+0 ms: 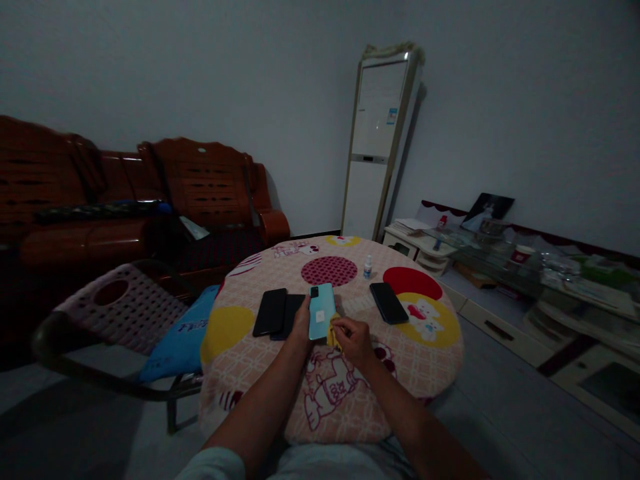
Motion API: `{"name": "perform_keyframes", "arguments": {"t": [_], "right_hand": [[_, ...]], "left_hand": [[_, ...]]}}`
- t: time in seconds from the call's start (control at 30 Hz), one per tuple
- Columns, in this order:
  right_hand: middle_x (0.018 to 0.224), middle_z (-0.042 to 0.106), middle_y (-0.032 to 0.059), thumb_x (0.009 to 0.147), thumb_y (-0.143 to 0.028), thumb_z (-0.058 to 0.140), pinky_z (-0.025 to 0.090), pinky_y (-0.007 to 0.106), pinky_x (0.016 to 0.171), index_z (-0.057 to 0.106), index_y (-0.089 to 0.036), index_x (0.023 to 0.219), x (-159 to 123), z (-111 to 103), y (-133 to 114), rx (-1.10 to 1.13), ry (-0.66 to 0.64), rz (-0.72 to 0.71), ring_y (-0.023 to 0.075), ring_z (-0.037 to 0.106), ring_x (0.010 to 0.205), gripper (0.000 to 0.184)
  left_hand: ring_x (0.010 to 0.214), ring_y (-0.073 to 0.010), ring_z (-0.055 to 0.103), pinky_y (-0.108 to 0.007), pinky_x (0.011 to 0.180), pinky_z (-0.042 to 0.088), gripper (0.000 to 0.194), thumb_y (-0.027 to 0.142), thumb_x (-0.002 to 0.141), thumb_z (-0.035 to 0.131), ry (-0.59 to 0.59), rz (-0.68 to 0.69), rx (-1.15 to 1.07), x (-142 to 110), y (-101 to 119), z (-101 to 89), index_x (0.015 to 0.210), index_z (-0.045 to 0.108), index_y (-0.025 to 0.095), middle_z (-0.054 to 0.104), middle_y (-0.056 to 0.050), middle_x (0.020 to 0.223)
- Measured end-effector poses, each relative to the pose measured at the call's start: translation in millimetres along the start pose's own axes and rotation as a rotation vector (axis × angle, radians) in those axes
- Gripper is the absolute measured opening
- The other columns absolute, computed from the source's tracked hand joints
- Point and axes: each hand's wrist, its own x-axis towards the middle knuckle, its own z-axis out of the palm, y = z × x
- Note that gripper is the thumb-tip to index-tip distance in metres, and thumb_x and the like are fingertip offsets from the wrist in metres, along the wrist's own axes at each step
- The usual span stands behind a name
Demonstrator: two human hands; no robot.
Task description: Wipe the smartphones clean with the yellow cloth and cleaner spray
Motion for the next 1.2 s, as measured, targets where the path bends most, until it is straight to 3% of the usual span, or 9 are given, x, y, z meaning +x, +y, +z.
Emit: {"name": "perform_keyframes", "arguments": {"t": [0.13,0.27,0.4,0.63,0.77,0.83,1.0,1.1,1.2], "right_hand": [[0.075,0.073,0.0057,0.081,-0.018,0.053,0.050,0.023,0.063,0.072,-0.017,0.085,-1.4,0.1,-6.7,-0.081,-0.077,-0.139,0.0149,0.066,0.064,0.020],[0.077,0.073,0.0056,0.081,-0.017,0.051,0.051,0.022,0.065,0.072,-0.018,0.086,-0.1,-1.3,-3.5,-0.105,-0.011,-0.152,0.0148,0.067,0.066,0.021],[0.080,0.074,0.0061,0.082,-0.020,0.050,0.053,0.024,0.064,0.072,-0.018,0.086,3.3,-4.7,4.4,-0.096,0.104,-0.092,0.0159,0.068,0.066,0.022],[0.076,0.073,0.0053,0.082,-0.025,0.053,0.054,0.025,0.060,0.073,-0.017,0.086,6.6,-8.5,12.7,-0.063,0.223,0.016,0.0166,0.067,0.062,0.022],[0.080,0.074,0.0067,0.084,-0.025,0.053,0.056,0.026,0.063,0.072,-0.016,0.090,8.0,-10.1,10.7,-0.059,0.281,0.002,0.0174,0.069,0.066,0.022],[0.084,0.074,0.0076,0.085,-0.024,0.052,0.056,0.027,0.069,0.072,-0.017,0.092,8.3,-10.1,8.1,-0.066,0.315,-0.041,0.0184,0.070,0.073,0.022],[0.092,0.073,0.0080,0.089,-0.019,0.049,0.056,0.030,0.079,0.071,-0.019,0.100,7.0,-6.1,1.9,-0.110,0.220,-0.199,0.0182,0.070,0.085,0.024],[0.094,0.073,0.0078,0.089,-0.017,0.048,0.057,0.030,0.079,0.070,-0.020,0.104,7.2,-2.9,1.5,-0.125,0.139,-0.254,0.0182,0.070,0.086,0.027],[0.094,0.074,0.0078,0.089,-0.016,0.048,0.057,0.031,0.079,0.071,-0.021,0.105,9.9,-1.5,3.7,-0.131,0.152,-0.234,0.0187,0.070,0.086,0.027]], "left_hand": [[0.074,-0.0281,0.068,-0.043,0.071,0.055,0.063,0.059,0.090,0.030,-0.085,0.074,-0.158,-3.9,3.3,3.2,0.104,0.064,0.007,0.070,-0.015,0.079],[0.081,-0.0288,0.068,-0.046,0.074,0.054,0.062,0.060,0.090,0.029,-0.097,0.111,-0.206,-6.8,3.3,7.3,0.104,0.064,0.010,0.070,-0.016,0.087],[0.072,-0.0226,0.067,-0.038,0.068,0.055,0.046,0.046,0.091,0.038,-0.103,0.052,-0.135,-7.7,2.3,9.6,0.101,0.064,0.010,0.070,-0.014,0.087],[0.054,-0.0136,0.060,-0.023,0.047,0.047,0.037,0.045,0.090,0.047,-0.119,-0.021,-0.006,-17.2,1.2,12.9,0.094,0.063,0.011,0.066,-0.009,0.074],[0.038,-0.0065,0.046,-0.016,0.037,0.035,0.028,0.035,0.084,0.061,-0.082,-0.012,0.126,-20.1,-4.9,16.0,0.101,0.063,0.013,0.057,0.002,0.057],[0.038,-0.0071,0.048,-0.017,0.038,0.036,0.028,0.031,0.080,0.066,-0.065,0.022,0.182,-20.5,-9.1,18.2,0.102,0.064,0.014,0.056,0.003,0.055],[0.056,-0.0161,0.062,-0.026,0.054,0.049,0.030,0.031,0.071,0.074,-0.120,0.048,0.242,-19.5,-16.6,20.6,0.094,0.067,0.013,0.067,-0.004,0.069],[0.056,-0.0146,0.061,-0.024,0.055,0.048,0.029,0.028,0.067,0.077,-0.166,0.094,0.247,-18.4,-19.1,20.0,0.089,0.067,0.012,0.066,-0.003,0.067],[0.055,-0.0138,0.060,-0.024,0.056,0.047,0.026,0.027,0.065,0.079,-0.182,0.102,0.271,-17.2,-21.0,19.8,0.082,0.067,0.012,0.065,-0.002,0.065]]}}
